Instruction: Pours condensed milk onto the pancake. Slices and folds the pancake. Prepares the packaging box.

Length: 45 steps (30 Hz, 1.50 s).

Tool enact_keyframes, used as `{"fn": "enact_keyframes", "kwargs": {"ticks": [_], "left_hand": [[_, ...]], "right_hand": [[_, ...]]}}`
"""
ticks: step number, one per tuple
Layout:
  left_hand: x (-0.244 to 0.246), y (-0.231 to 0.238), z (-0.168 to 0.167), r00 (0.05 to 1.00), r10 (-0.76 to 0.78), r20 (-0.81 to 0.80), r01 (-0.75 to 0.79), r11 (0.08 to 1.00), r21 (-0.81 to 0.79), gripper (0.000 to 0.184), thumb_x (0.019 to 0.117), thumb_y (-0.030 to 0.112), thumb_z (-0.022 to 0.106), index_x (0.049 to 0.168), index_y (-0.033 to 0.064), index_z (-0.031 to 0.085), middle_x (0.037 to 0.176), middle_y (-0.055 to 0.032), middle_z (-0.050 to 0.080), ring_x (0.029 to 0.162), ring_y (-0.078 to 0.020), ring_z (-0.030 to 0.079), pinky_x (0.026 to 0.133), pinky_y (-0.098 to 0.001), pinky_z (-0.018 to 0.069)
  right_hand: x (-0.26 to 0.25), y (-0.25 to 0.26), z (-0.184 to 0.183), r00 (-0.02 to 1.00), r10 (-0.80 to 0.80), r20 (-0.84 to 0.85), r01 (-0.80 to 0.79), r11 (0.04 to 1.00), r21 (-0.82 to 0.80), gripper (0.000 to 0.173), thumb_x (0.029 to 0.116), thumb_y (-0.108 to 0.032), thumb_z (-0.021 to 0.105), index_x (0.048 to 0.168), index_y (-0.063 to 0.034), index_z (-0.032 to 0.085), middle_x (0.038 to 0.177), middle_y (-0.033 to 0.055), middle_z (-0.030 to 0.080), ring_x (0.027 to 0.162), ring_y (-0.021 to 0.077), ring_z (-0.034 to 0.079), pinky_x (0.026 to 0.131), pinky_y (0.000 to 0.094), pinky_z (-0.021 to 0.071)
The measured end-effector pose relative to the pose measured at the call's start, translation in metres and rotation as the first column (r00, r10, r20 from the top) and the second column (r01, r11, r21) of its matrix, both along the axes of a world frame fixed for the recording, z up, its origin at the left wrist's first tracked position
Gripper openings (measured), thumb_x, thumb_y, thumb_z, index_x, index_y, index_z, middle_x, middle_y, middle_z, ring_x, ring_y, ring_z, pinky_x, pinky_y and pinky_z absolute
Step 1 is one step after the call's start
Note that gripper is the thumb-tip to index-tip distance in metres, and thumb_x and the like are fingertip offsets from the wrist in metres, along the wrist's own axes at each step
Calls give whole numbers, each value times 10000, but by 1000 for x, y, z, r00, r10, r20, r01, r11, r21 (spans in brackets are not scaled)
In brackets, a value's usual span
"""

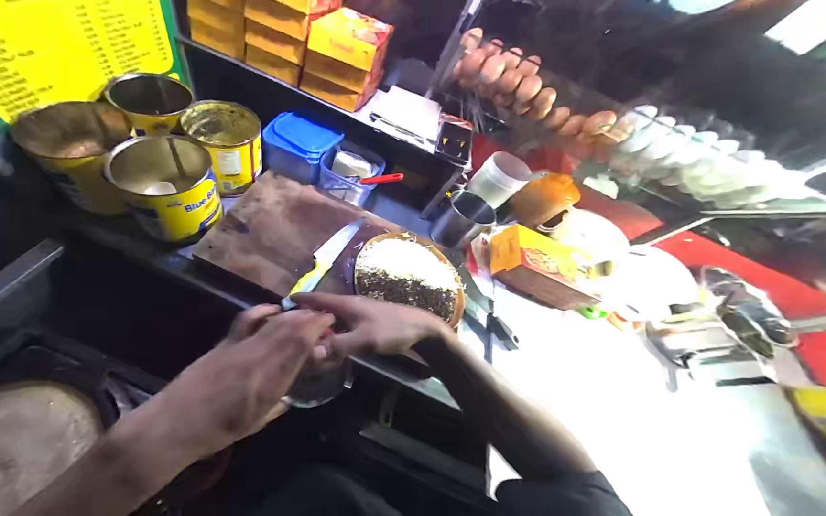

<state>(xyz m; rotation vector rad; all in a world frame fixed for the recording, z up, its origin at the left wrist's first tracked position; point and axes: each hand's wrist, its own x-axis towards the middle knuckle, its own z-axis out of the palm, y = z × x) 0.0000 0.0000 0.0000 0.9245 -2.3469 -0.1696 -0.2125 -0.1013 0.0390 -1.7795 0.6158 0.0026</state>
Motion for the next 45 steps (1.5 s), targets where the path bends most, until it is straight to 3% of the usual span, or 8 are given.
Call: {"fn": "enact_keyframes", "kwargs": {"ticks": [4, 9, 15, 22, 26, 31, 36, 45], "left_hand": [[-96, -73, -17, 995, 74, -68, -87, 971, -224, 586, 943, 77, 617, 1506, 114, 463, 1495, -120, 543, 1397, -297, 496, 1129, -523, 382], [-140, -71, -73, 926, 91, -367, 0, 971, 239, 472, 992, 226, 626, 1405, 5, 571, 1355, -161, 646, 1241, -297, 634, 1050, -504, 502], [-136, -26, -153, 846, 212, -489, 143, 794, 591, 316, 1035, 167, 542, 1278, -1, 655, 1079, -78, 747, 978, -111, 718, 918, -286, 581], [-116, -28, -153, 837, 468, -283, 189, 238, 953, 308, 1064, 211, 514, 1324, 75, 608, 1051, -29, 732, 781, -115, 725, 698, -296, 620], [-116, -38, -151, 763, 588, -269, 292, 58, 955, 264, 1097, 236, 482, 1257, 54, 587, 967, -50, 739, 618, -133, 695, 521, -280, 577], [-118, -45, -149, 722, 618, -312, 390, 9, 921, 357, 1111, 323, 440, 1262, 36, 588, 915, -74, 749, 576, -146, 683, 474, -273, 545], [-126, -52, -144, 650, 700, -294, 437, -29, 899, 398, 1116, 358, 412, 1214, 17, 591, 853, -73, 745, 509, -134, 651, 429, -254, 522], [-131, -57, -143, 622, 733, -275, 432, -28, 902, 385, 1112, 340, 437, 1076, -17, 574, 823, -84, 725, 452, -116, 604, 408, -244, 504]], "right_hand": [[-92, -41, 26, 943, -285, -174, 200, 898, -391, 602, 882, -232, 763, 1399, -24, 536, 1160, 133, 674, 1004, 154, 665, 892, 369, 562], [-162, -76, 0, 911, -392, 128, 273, 343, -899, 948, 668, -284, 902, 1425, 58, 445, 1357, 261, 551, 1237, 376, 584, 1030, 499, 512], [-173, -94, -2, 899, -402, 172, 248, 144, -958, 990, 636, -260, 916, 1439, 67, 438, 1393, 283, 541, 1285, 437, 551, 1063, 539, 477], [-145, -79, 16, 847, -460, 268, 331, 61, -942, 1011, 678, -207, 867, 1489, 68, 330, 1468, 302, 445, 1335, 405, 512, 1078, 497, 476], [-149, -83, -12, 751, -577, 322, 409, 23, -912, 1003, 660, -241, 884, 1455, 71, 359, 1412, 305, 499, 1276, 410, 558, 1037, 531, 501], [-158, -45, 4, 662, -699, 270, 387, 11, -922, 964, 632, -283, 897, 1403, 70, 439, 1325, 291, 573, 1173, 397, 623, 945, 558, 542], [-134, -27, 35, 687, -595, 419, 450, -105, -887, 1060, 681, -297, 844, 1492, 100, 288, 1448, 301, 462, 1322, 306, 535, 1086, 420, 485], [-142, -77, -52, 632, -695, 342, 446, -34, -894, 983, 705, -194, 867, 1518, -9, 345, 1480, 251, 473, 1310, 392, 538, 1016, 536, 513]]}}
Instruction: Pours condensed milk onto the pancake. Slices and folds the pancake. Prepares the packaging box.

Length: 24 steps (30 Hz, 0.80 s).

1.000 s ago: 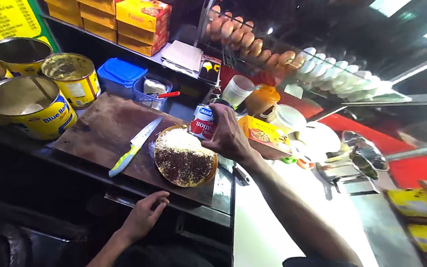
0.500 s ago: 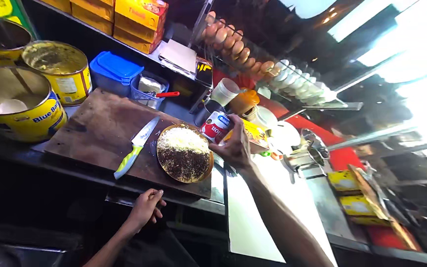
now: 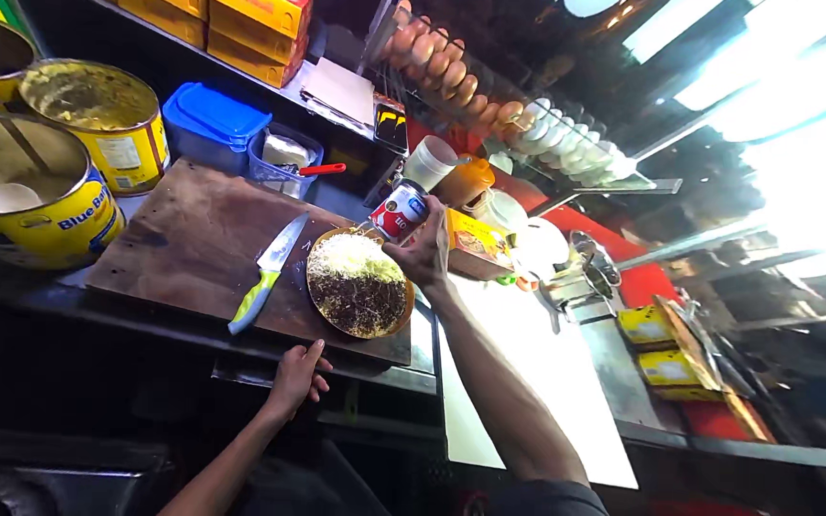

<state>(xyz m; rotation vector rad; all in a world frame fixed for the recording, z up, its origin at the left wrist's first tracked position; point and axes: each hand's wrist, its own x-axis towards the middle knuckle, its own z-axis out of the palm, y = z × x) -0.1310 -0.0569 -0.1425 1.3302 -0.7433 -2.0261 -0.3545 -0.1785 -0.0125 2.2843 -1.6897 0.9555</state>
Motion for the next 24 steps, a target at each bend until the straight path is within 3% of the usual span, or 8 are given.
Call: {"fn": "enact_keyframes", "kwargs": {"ticks": [2, 5, 8, 10, 12, 14, 18, 24], "left_hand": [[0, -1, -2, 1000, 1, -8, -1, 1000, -3, 381, 1107, 336, 453, 1072, -21, 580, 821, -85, 724, 454, -119, 606, 410, -247, 505], [1, -2, -3, 1000, 3, -20, -3, 1000, 0, 375, 1105, 342, 457, 1069, -11, 580, 820, -78, 725, 456, -117, 608, 416, -247, 511], [-2, -3, -4, 999, 20, -30, -19, 1000, 11, 374, 1109, 338, 446, 1046, -4, 581, 811, -78, 721, 457, -114, 605, 417, -244, 507], [-4, -2, -4, 999, 31, -23, -30, 999, 26, 380, 1109, 340, 446, 1032, -6, 584, 800, -80, 715, 453, -116, 604, 414, -248, 511], [-5, -1, -3, 999, 33, -19, -33, 999, 42, 386, 1110, 351, 438, 1056, -7, 573, 809, -82, 714, 460, -118, 609, 416, -248, 513], [-5, -1, -1, 1000, 26, -16, -26, 999, 35, 408, 1113, 366, 422, 1086, -13, 569, 829, -85, 716, 483, -124, 619, 434, -257, 519], [-6, -1, -1, 1000, 24, -6, -24, 1000, 13, 415, 1110, 373, 429, 1061, -14, 568, 814, -84, 718, 471, -126, 621, 429, -259, 526], [-2, -5, -3, 1000, -17, 10, 17, 1000, -2, 420, 1102, 361, 456, 1003, -20, 604, 768, -73, 710, 453, -115, 608, 411, -253, 514]], "right_hand": [[-14, 2, -5, 996, -87, -35, 88, 995, 47, 979, 691, -197, 895, 1501, -1, 380, 1436, 268, 504, 1272, 421, 559, 996, 572, 516], [-11, 21, 21, 983, -178, -38, 181, 978, 107, 965, 651, -245, 909, 1461, 17, 454, 1362, 272, 558, 1217, 412, 593, 977, 585, 515], [4, 42, 46, 992, -124, -6, 124, 992, 4, 985, 652, -282, 845, 1468, 63, 415, 1385, 286, 529, 1205, 381, 599, 935, 526, 554], [16, 44, 52, 997, -77, 17, 77, 997, 16, 1013, 660, -261, 842, 1495, 64, 370, 1439, 292, 480, 1229, 365, 584, 918, 496, 560], [25, 39, 48, 998, -37, 58, 38, 999, -3, 998, 658, -269, 838, 1486, 56, 384, 1444, 281, 483, 1253, 337, 577, 946, 463, 556], [30, 28, 41, 998, 12, 57, -10, 1000, -27, 979, 658, -237, 847, 1461, 73, 381, 1442, 295, 477, 1300, 373, 536, 1041, 501, 490], [25, 7, 19, 998, 22, 67, -23, 1000, 6, 991, 677, -198, 861, 1499, -6, 342, 1472, 255, 448, 1294, 377, 534, 998, 525, 514], [-7, -16, -9, 998, -58, -24, 58, 998, 17, 974, 724, -203, 885, 1518, -4, 357, 1489, 254, 464, 1313, 400, 535, 1020, 536, 510]]}}
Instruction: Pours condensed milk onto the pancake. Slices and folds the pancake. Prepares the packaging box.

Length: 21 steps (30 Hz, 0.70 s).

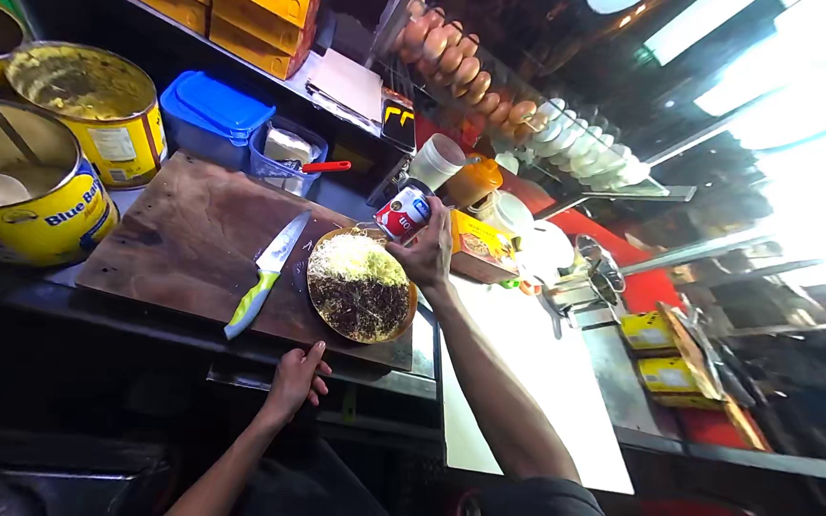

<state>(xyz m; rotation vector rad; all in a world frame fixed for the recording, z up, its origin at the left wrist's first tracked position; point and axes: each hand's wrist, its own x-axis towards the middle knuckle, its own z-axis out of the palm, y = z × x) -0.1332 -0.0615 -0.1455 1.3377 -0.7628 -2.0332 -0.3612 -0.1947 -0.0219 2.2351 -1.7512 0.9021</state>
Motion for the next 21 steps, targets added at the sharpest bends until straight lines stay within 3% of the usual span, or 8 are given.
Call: {"fn": "enact_keyframes", "kwargs": {"ticks": [3, 6, 8, 10, 14, 18, 21], "left_hand": [[1, 0, 0, 1000, -17, 10, 17, 1000, -6, 422, 1099, 363, 464, 985, -15, 612, 760, -74, 711, 448, -118, 607, 405, -254, 511], [0, -1, -1, 1000, -11, 1, 11, 1000, -22, 422, 1103, 361, 454, 988, -11, 616, 759, -71, 711, 444, -118, 606, 405, -255, 517], [-1, 0, -1, 1000, -6, 5, 6, 1000, -28, 423, 1106, 352, 447, 979, -12, 621, 748, -69, 710, 438, -117, 603, 400, -253, 513], [0, 1, -1, 1000, -14, 15, 15, 999, -38, 426, 1108, 350, 440, 973, -12, 620, 749, -64, 712, 435, -109, 598, 396, -248, 509], [2, -1, -1, 1000, -20, 15, 20, 999, -37, 422, 1103, 345, 457, 962, -13, 629, 751, -69, 714, 432, -112, 598, 389, -246, 504], [4, -2, -2, 998, -47, 29, 48, 998, -42, 427, 1103, 348, 459, 956, -13, 635, 751, -67, 714, 437, -112, 599, 392, -248, 505], [5, -2, -5, 998, -59, 18, 60, 996, -60, 431, 1102, 344, 461, 957, -17, 646, 709, -63, 701, 424, -108, 585, 393, -249, 500]], "right_hand": [[-16, 17, 3, 992, -107, -59, 109, 993, 36, 976, 699, -216, 904, 1509, 0, 405, 1444, 269, 515, 1283, 434, 557, 1011, 584, 502], [-12, 40, 43, 991, -126, -54, 126, 992, 0, 944, 674, -315, 862, 1462, 33, 476, 1355, 272, 577, 1202, 402, 607, 968, 562, 521], [-2, 56, 71, 994, -100, -49, 94, 989, -110, 952, 683, -359, 830, 1449, 64, 454, 1339, 272, 567, 1201, 363, 602, 985, 500, 522], [5, 62, 80, 997, -68, -38, 61, 987, -148, 991, 698, -330, 810, 1495, 58, 368, 1417, 271, 503, 1280, 345, 544, 1050, 468, 477], [6, 56, 58, 995, -44, 88, 51, 995, -84, 990, 683, -244, 825, 1517, 4, 352, 1454, 234, 476, 1271, 306, 561, 994, 449, 532], [-9, 52, 21, 979, -142, 148, 140, 990, 25, 1002, 687, -189, 852, 1542, -60, 346, 1490, 230, 452, 1194, 345, 608, 839, 496, 591], [-24, 54, 8, 969, -214, 122, 206, 976, 76, 996, 682, -182, 879, 1522, -15, 371, 1485, 254, 467, 1265, 379, 568, 965, 541, 534]]}}
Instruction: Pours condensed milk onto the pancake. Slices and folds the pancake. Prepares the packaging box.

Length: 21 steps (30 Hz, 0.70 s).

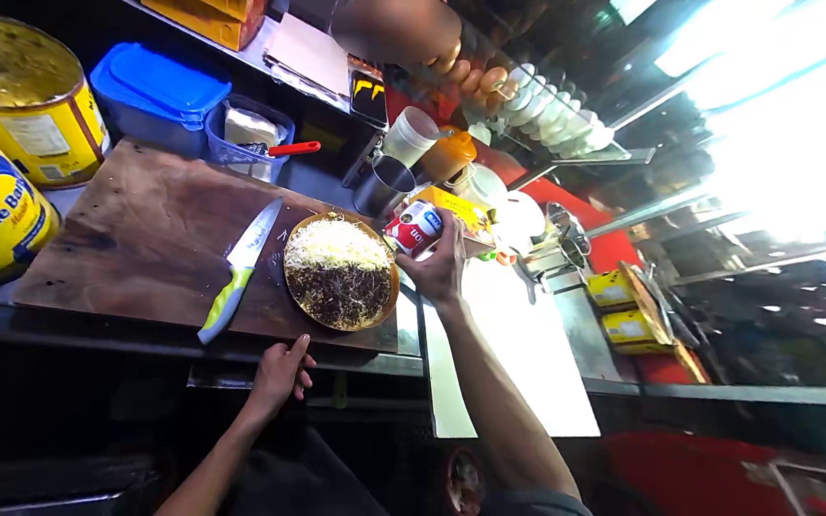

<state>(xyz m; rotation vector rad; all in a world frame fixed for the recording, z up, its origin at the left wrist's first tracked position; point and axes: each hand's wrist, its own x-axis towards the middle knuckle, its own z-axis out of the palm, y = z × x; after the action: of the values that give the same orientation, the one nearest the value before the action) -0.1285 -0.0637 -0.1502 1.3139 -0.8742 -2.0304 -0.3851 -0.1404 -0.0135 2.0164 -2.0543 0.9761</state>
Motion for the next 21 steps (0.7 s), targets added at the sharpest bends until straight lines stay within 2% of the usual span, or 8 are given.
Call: {"fn": "enact_keyframes", "kwargs": {"ticks": [2, 8, 11, 14, 18, 21], "left_hand": [[0, -1, -1, 1000, 3, -5, -3, 1000, -4, 426, 1100, 343, 467, 949, -14, 643, 710, -59, 704, 417, -105, 581, 384, -246, 494], [1, -3, 2, 1000, -18, 16, 17, 1000, 10, 426, 1099, 345, 468, 925, -1, 647, 696, -46, 703, 413, -95, 581, 380, -238, 490], [1, -4, 1, 1000, -16, 17, 16, 1000, 6, 428, 1097, 351, 474, 920, 0, 643, 707, -50, 706, 417, -98, 582, 384, -241, 493], [2, -2, 0, 1000, -9, 12, 9, 1000, 4, 429, 1096, 353, 474, 920, -1, 639, 705, -55, 704, 417, -105, 584, 385, -247, 497], [2, -1, 0, 1000, -4, 6, 4, 1000, 2, 419, 1095, 350, 480, 936, -5, 634, 715, -58, 704, 419, -106, 586, 389, -248, 503], [2, -4, 0, 1000, -1, 2, 1, 1000, 2, 434, 1096, 358, 475, 943, -12, 641, 708, -59, 701, 415, -106, 581, 386, -247, 500]], "right_hand": [[-9, 5, -4, 1000, -25, -19, 24, 1000, -18, 982, 662, -193, 879, 1485, 32, 392, 1448, 279, 490, 1278, 391, 556, 1021, 541, 500], [-15, 29, -8, 999, -29, -31, 29, 999, -13, 975, 641, -190, 888, 1455, 78, 424, 1408, 299, 523, 1266, 401, 571, 1031, 545, 496], [-14, 40, -11, 999, -48, 5, 48, 999, -19, 986, 644, -208, 887, 1460, 73, 411, 1424, 298, 511, 1287, 389, 558, 1044, 533, 491], [-6, 50, -15, 998, -58, 35, 58, 998, -7, 988, 626, -166, 911, 1455, 77, 431, 1412, 304, 523, 1259, 392, 579, 1015, 533, 512], [3, 58, -17, 997, -52, 55, 53, 998, -19, 986, 629, -186, 904, 1457, 68, 433, 1409, 296, 529, 1255, 378, 586, 996, 522, 526], [10, 62, -15, 991, -77, 112, 79, 997, -9, 1004, 647, -201, 897, 1475, 65, 396, 1449, 294, 489, 1286, 349, 564, 1012, 489, 522]]}}
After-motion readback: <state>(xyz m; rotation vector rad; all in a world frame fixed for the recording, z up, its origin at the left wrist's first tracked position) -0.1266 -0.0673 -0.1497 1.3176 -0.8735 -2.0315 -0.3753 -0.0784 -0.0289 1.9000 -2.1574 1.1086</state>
